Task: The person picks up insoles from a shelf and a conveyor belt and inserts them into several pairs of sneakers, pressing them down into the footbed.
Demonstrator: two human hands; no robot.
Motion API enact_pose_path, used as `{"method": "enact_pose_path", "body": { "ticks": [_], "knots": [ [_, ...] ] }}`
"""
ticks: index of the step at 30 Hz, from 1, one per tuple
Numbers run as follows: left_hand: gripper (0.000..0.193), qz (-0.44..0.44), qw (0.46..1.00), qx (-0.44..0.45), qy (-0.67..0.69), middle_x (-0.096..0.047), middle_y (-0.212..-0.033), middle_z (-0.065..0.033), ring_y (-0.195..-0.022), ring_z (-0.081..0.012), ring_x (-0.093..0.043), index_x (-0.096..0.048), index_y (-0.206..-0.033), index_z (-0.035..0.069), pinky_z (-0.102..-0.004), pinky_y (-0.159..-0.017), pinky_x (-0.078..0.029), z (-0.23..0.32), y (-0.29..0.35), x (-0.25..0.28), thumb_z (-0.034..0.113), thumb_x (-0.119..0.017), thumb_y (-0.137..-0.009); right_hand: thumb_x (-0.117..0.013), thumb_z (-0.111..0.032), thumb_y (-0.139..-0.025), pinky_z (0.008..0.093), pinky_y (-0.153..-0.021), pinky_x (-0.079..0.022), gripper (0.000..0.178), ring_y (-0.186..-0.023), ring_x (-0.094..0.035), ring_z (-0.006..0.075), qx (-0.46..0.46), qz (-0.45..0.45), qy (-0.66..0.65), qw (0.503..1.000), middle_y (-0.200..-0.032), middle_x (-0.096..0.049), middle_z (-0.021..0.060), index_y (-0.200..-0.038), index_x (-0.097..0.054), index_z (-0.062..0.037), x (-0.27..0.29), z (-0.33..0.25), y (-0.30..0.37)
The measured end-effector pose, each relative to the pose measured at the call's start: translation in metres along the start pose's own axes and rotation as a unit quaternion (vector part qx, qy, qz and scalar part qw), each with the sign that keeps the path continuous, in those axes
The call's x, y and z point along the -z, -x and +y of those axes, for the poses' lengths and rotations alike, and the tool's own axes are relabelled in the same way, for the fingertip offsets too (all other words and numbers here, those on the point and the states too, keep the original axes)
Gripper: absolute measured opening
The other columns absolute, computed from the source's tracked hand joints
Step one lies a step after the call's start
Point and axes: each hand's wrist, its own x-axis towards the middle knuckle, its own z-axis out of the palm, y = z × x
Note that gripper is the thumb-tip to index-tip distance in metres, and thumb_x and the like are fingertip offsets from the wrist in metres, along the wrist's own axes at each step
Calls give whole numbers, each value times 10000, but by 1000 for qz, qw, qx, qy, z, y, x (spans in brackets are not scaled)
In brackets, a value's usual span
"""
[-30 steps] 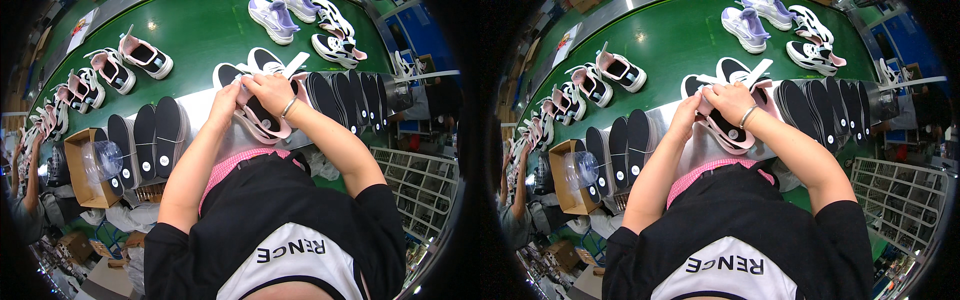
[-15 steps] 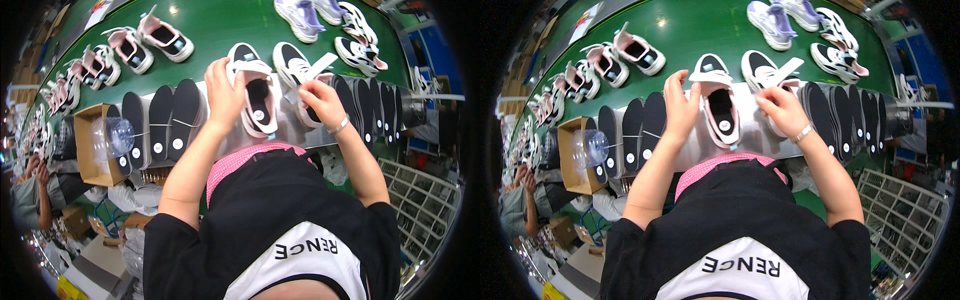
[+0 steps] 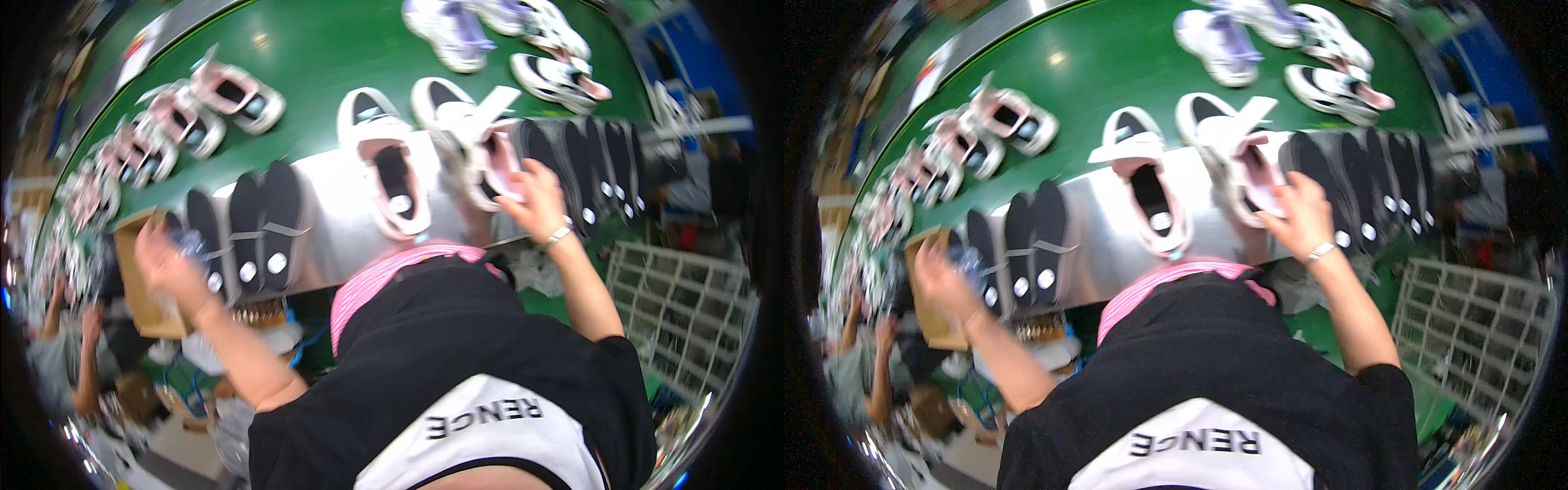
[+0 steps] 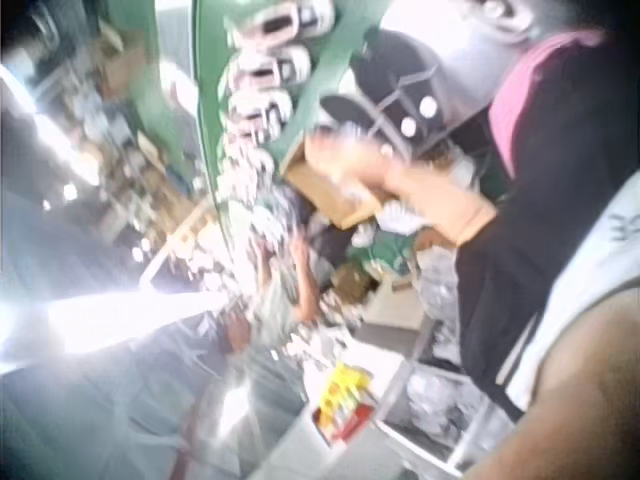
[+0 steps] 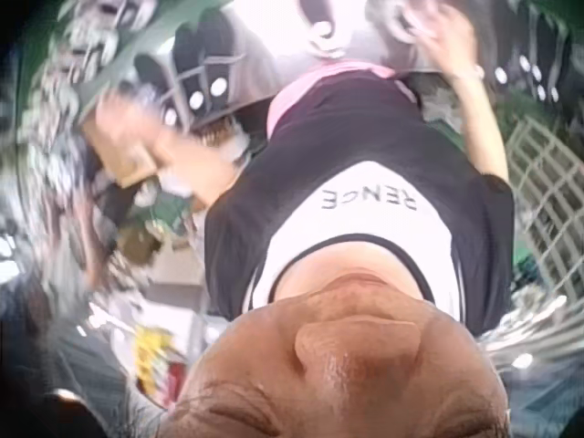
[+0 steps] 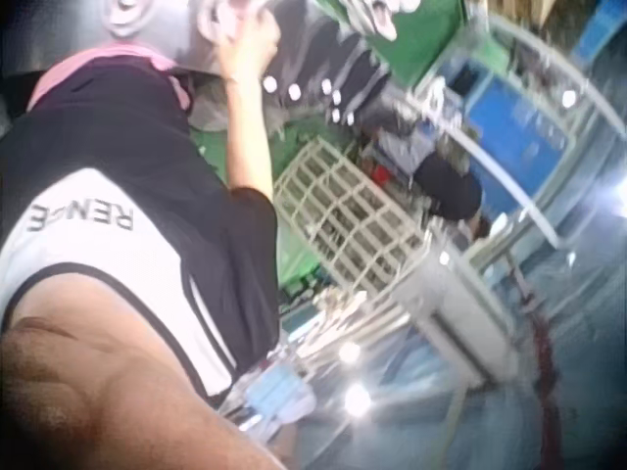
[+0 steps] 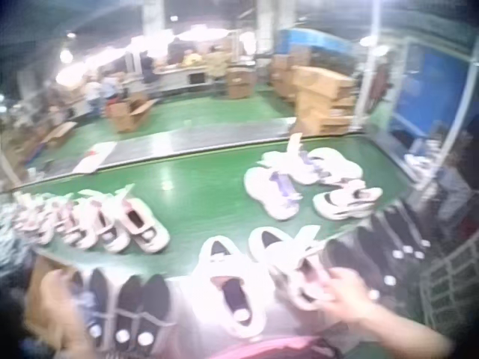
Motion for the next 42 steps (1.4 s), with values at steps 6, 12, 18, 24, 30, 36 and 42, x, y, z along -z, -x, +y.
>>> {"method": "enact_pose_path", "body": {
  "ticks": [6, 12, 18, 24, 30, 36, 42],
  "knots": [
    [461, 43, 959, -206, -189, -389, -1197, -189, -1052, -333, -420, -394, -1178, 20, -387, -873, -363, 8, -3, -12, 246, -543, -806, -560, -361, -721, 389, -786, -411, 370, -905, -504, 351, -76, -199, -109, 971, -1004, -475, 202, -966, -553, -83, -1, -11, 8],
    [613, -495, 810, -120, 289, -401, -1198, -168, -1080, -266, -430, -321, -1227, 14, -342, -855, -376, 162, 112, -110, 97, -626, -702, -597, -258, -706, 342, -786, -420, 336, -920, -518, 280, -145, 7, -165, 976, -954, -559, 136, -956, -546, -39, 10, 68, -8],
    [483, -528, 794, -193, 232, -526, -911, -270, -880, -383, -510, -395, -1054, -53, -417, -753, -400, 187, 158, -205, 200, -606, -701, -697, -332, -597, 399, -757, -412, 415, -933, -514, 259, -400, -60, 53, 913, -985, -535, 91, -889, -500, -113, -17, 170, 23],
    [294, -485, 849, -89, 188, -561, -715, -241, -692, -396, -550, -416, -863, -17, -440, -629, -424, 183, 162, -208, 231, -535, -761, -693, -376, -588, 368, -691, -415, 411, -848, -538, 243, -354, -34, 85, 931, -897, -555, 74, -839, -510, -106, 16, 163, 24],
    [268, -496, 848, -68, 173, -560, -702, -234, -683, -399, -547, -413, -861, -11, -446, -631, -421, 186, 168, -202, 208, -530, -762, -581, -233, -752, 204, -516, -371, 220, -564, -488, 63, -224, -272, -517, 780, -595, -533, 1, -697, -579, -20, 80, 59, 2],
    [219, -494, 845, -93, 184, -554, -667, -231, -641, -405, -546, -403, -868, -13, -462, -578, -425, 189, 182, -193, 169, -492, -784, -546, -203, -682, 342, -578, -438, 185, -632, -545, 244, -30, -243, -119, 962, -668, -534, 126, -645, -601, -30, 36, -6, -33],
    [202, -498, 851, -57, 158, -556, -668, -233, -655, -393, -557, -390, -873, -20, -455, -577, -435, 190, 184, -193, 148, -474, -797, -591, -263, -630, 398, -668, -414, 250, -767, -524, 282, -9, -185, -55, 981, -811, -500, 113, -770, -538, -62, 54, -24, -32]
  ]
}}
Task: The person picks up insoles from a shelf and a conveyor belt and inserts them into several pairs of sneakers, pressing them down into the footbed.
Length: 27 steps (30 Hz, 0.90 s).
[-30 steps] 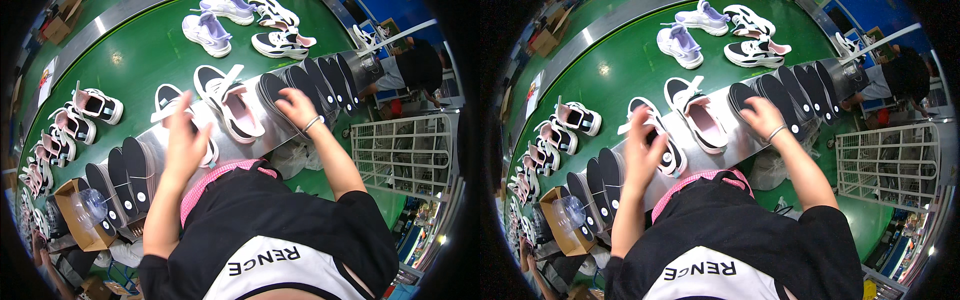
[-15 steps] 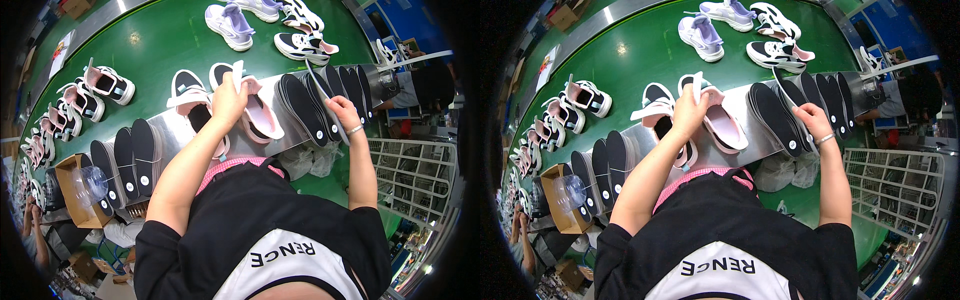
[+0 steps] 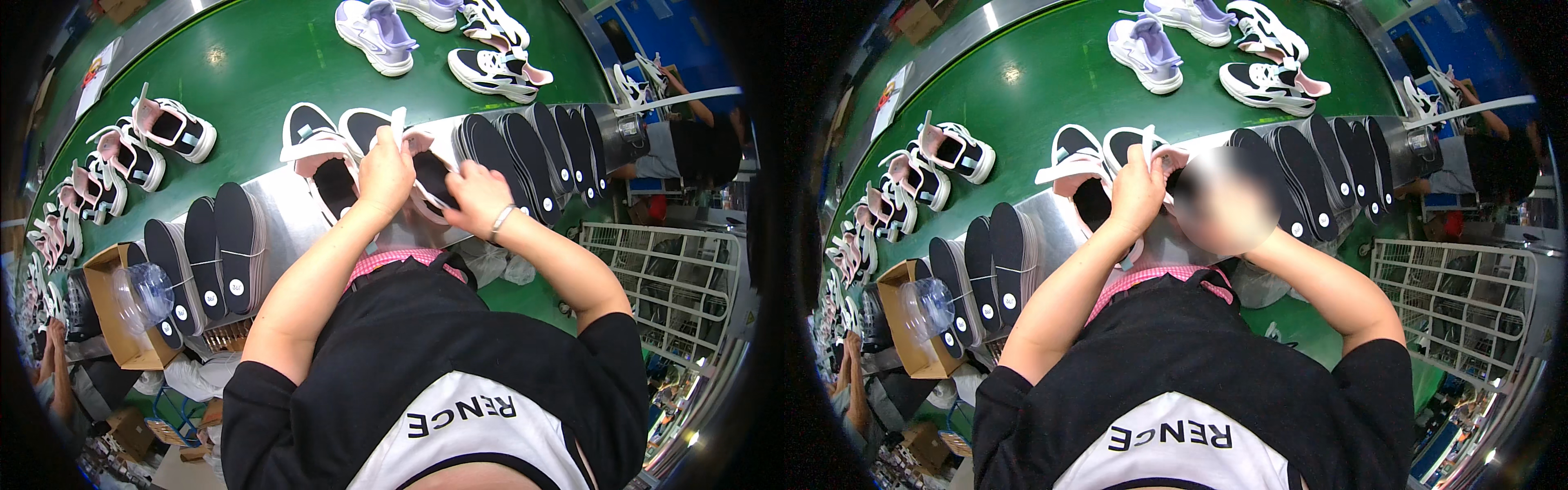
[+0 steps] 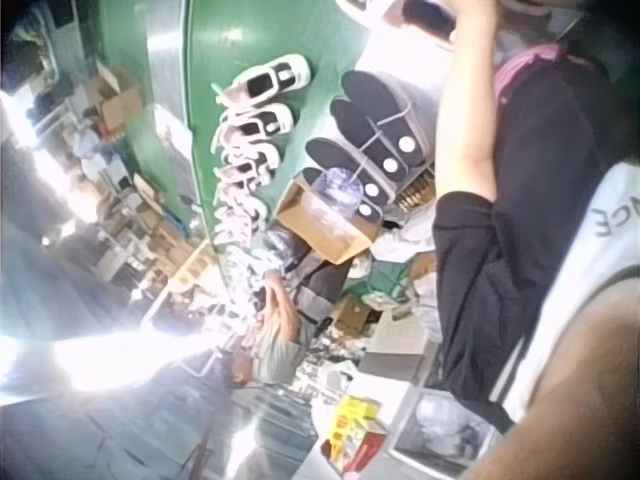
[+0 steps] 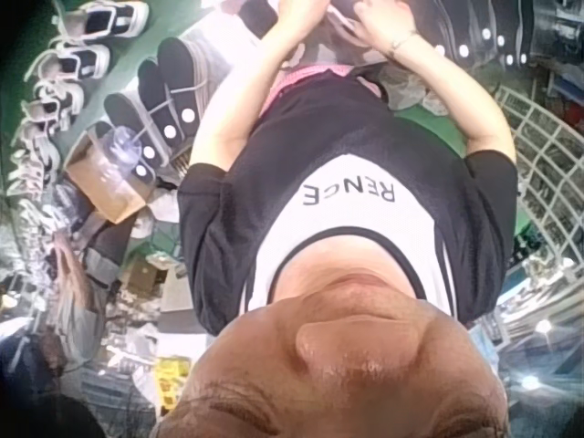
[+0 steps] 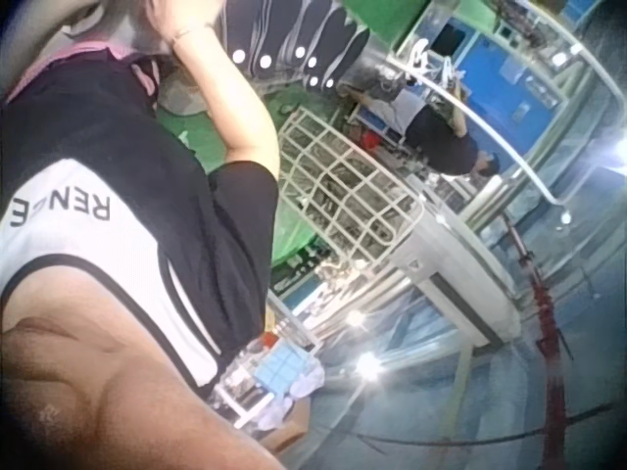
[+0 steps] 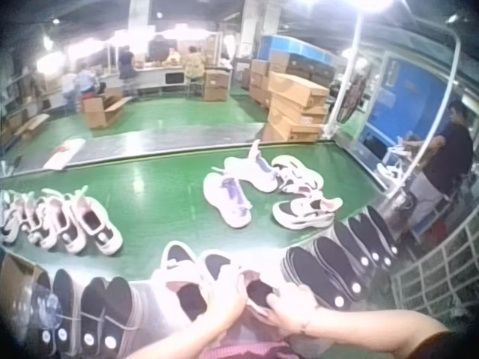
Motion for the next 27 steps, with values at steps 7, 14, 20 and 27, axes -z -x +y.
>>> {"method": "enact_pose_path", "body": {
  "ticks": [7, 14, 20, 27],
  "knots": [
    [210, -6, 1000, 12, 15, -553, -671, -236, -656, -393, -556, -383, -875, -16, -460, -577, -434, -3, 1, -4, 151, -481, -794, -557, -225, -658, 366, -573, -465, 167, -666, -571, 263, -9, -122, 127, 984, -699, -538, 111, -706, -538, -66, 48, -31, 5],
    [227, 3, 999, -7, 32, -543, -677, -246, -650, -413, -538, -375, -873, -15, -465, -576, -412, -4, 3, -11, 156, -496, -787, -528, -106, -675, 349, -590, -483, 88, -681, -588, 255, 161, -14, 131, 978, -745, -570, 133, -719, -573, -45, -51, 39, -25],
    [239, 11, 998, -11, 61, -539, -711, -249, -685, -410, -530, -396, -865, -18, -442, -586, -406, -7, 2, -17, 190, -494, -797, -569, -127, -659, 340, -718, -459, 187, -813, -581, 284, -23, -212, 141, 967, -826, -600, 170, -810, -600, -22, -66, 42, -54],
    [243, -13, 998, 4, 60, -541, -715, -241, -695, -403, -533, -401, -872, -22, -434, -593, -407, -6, 0, -17, 192, -490, -797, -557, -114, -674, 301, -774, -440, 252, -907, -567, 245, 34, -255, 180, 949, -926, -603, 133, -912, -619, -59, -67, 45, -54]
  ]
}}
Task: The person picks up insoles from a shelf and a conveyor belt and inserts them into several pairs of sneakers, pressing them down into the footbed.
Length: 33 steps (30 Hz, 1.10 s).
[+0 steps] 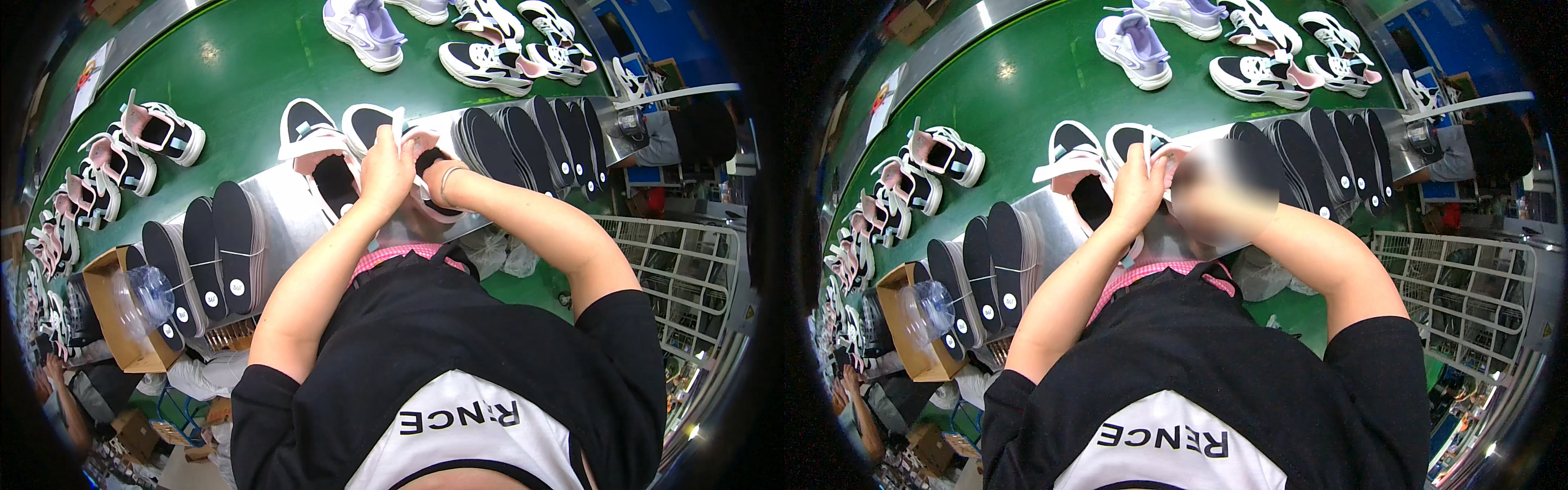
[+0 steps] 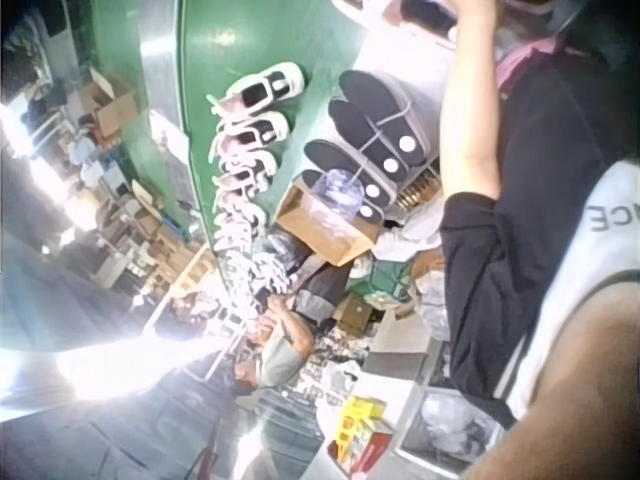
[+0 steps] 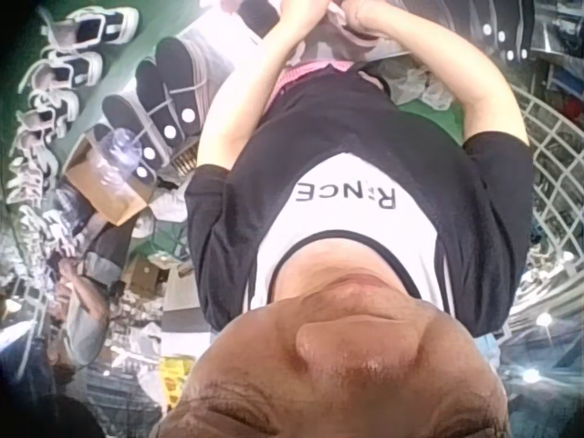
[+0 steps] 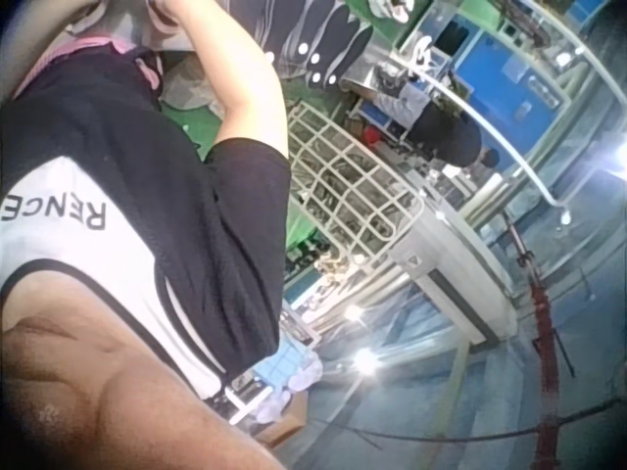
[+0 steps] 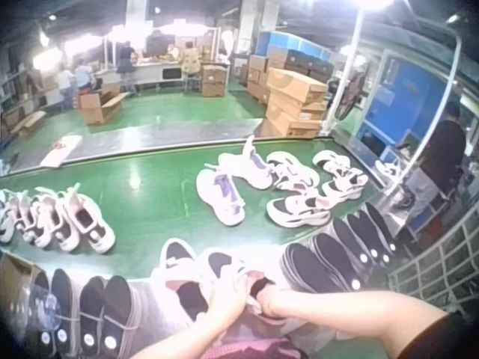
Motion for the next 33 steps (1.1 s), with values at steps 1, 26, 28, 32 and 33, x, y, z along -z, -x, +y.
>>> {"method": "enact_pose_path", "body": {
  "ticks": [1, 26, 28, 32, 33],
  "knots": [
    [244, 0, 1000, -1, 2, -541, -714, -241, -695, -403, -533, -401, -872, -23, -433, -592, -407, 0, 0, -1, 192, -490, -798, -560, -115, -674, 298, -776, -439, 255, -913, -566, 238, -14, 2, 4, 1000, -930, -604, 125, -916, -618, -63, 1, 0, 0],
    [311, -45, 970, 77, 227, -564, -636, -89, -560, -149, -532, -517, -796, -19, -265, -532, -416, -1, -13, -15, 282, -457, -844, -502, -258, -752, 390, -810, -367, 263, -807, -570, 253, 66, 144, -126, 979, -831, -597, 94, -939, -540, -77, 13, 24, 47],
    [324, -83, 936, 134, 314, -537, -631, -37, -558, -94, -481, -551, -811, -14, -229, -513, -386, 2, -16, -11, 288, -444, -855, -490, -226, -781, 357, -769, -385, 223, -760, -567, 236, 76, 338, -109, 932, -830, -588, 76, -956, -534, -95, 17, 24, 46],
    [307, -78, 906, 188, 372, -514, -630, -21, -553, -83, -449, -548, -775, -14, -216, -492, -354, 0, -22, -21, 267, -450, -854, -526, -126, -692, 320, -634, -422, 238, -643, -547, 224, 61, 475, -49, 876, -737, -543, 36, -929, -539, -116, 11, 31, 19],
    [306, -69, 902, 187, 384, -497, -614, -16, -540, -84, -435, -529, -735, -5, -220, -485, -348, -4, -23, -25, 262, -444, -857, -532, -116, -669, 319, -611, -427, 250, -632, -545, 225, 68, 493, -29, 867, -720, -536, 33, -919, -541, -117, 6, 36, 11]
  ]
}}
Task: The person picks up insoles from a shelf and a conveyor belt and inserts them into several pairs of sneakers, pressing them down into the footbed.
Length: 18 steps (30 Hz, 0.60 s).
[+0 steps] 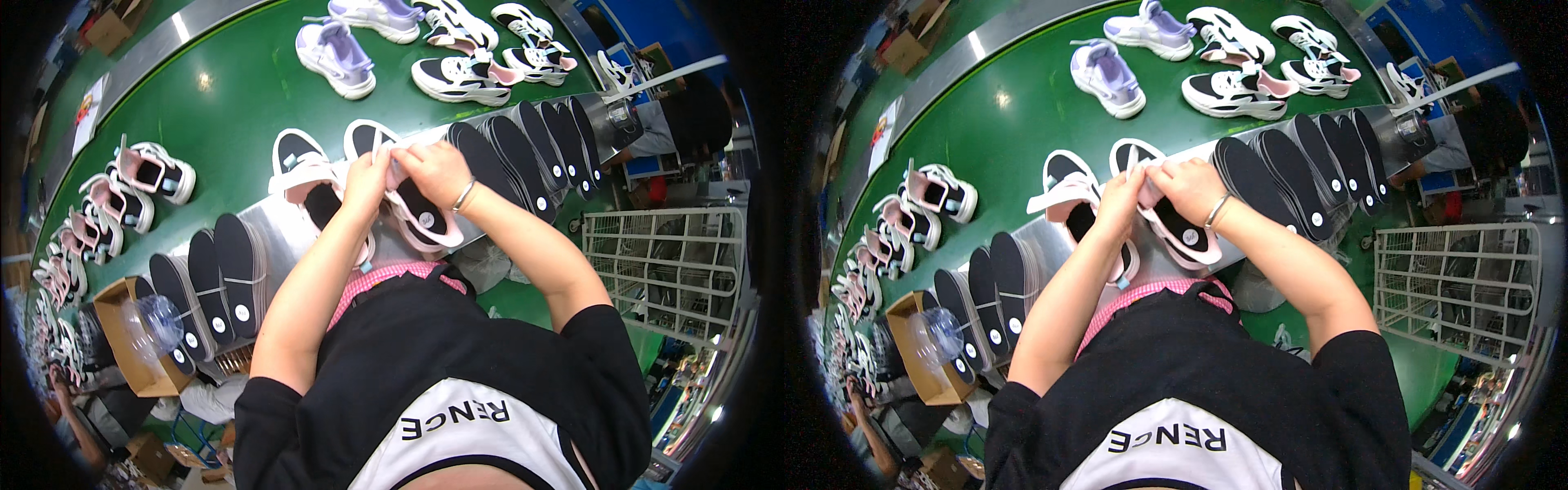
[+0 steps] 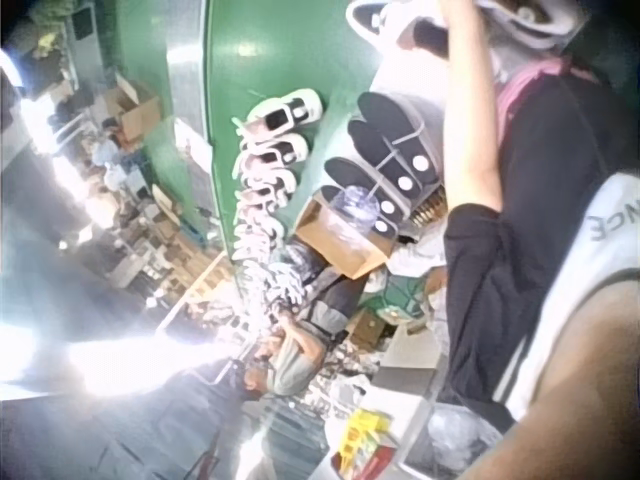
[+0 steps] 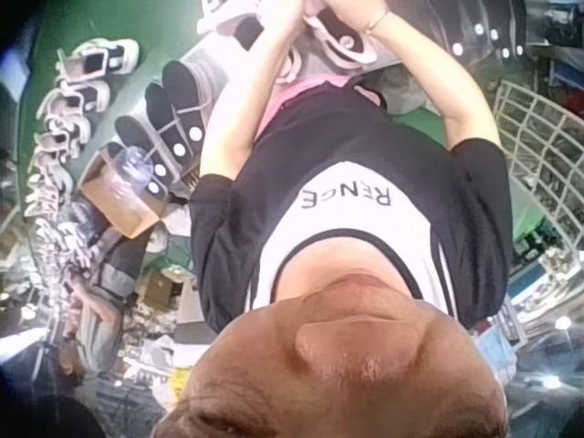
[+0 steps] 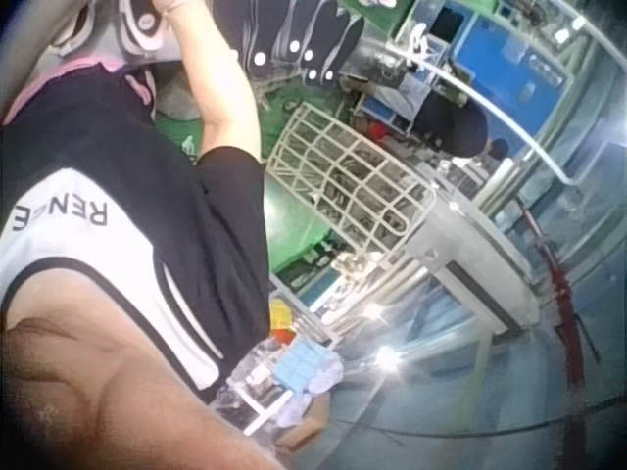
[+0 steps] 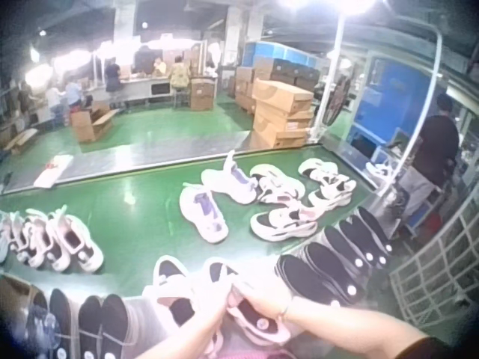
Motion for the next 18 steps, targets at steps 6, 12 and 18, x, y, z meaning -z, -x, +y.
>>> {"method": "enact_pose_path", "body": {
  "ticks": [6, 12, 18],
  "knots": [
    [308, 10, 1000, 20, -19, -567, -787, -67, -707, -121, -518, -539, -921, -20, -235, -631, -414, 6, 1, -2, 264, -436, -859, -516, -175, -771, 282, -617, -441, 127, -649, -568, 184, -173, -177, -431, 868, -709, -593, 68, -793, -580, -68, 8, 16, -8],
    [423, 65, 852, -371, -363, -443, -1096, -195, -1024, -315, -416, -409, -1082, -16, -385, -852, -327, 40, 36, -26, 228, -558, -770, -548, -129, -767, 245, -630, -424, 131, -670, -527, 129, -292, -35, -454, 841, -705, -557, 55, -794, -546, -1, 57, 8, 23],
    [91, -98, 924, -219, -298, -584, -723, -73, -650, -131, -561, -556, -843, 4, -246, -598, -443, 60, 85, 4, 75, -517, -801, -528, -90, -779, 253, -696, -424, 194, -801, -527, 125, -272, -40, -559, 783, -820, -554, 59, -950, -530, 1, 67, -34, 28]
  ]
}}
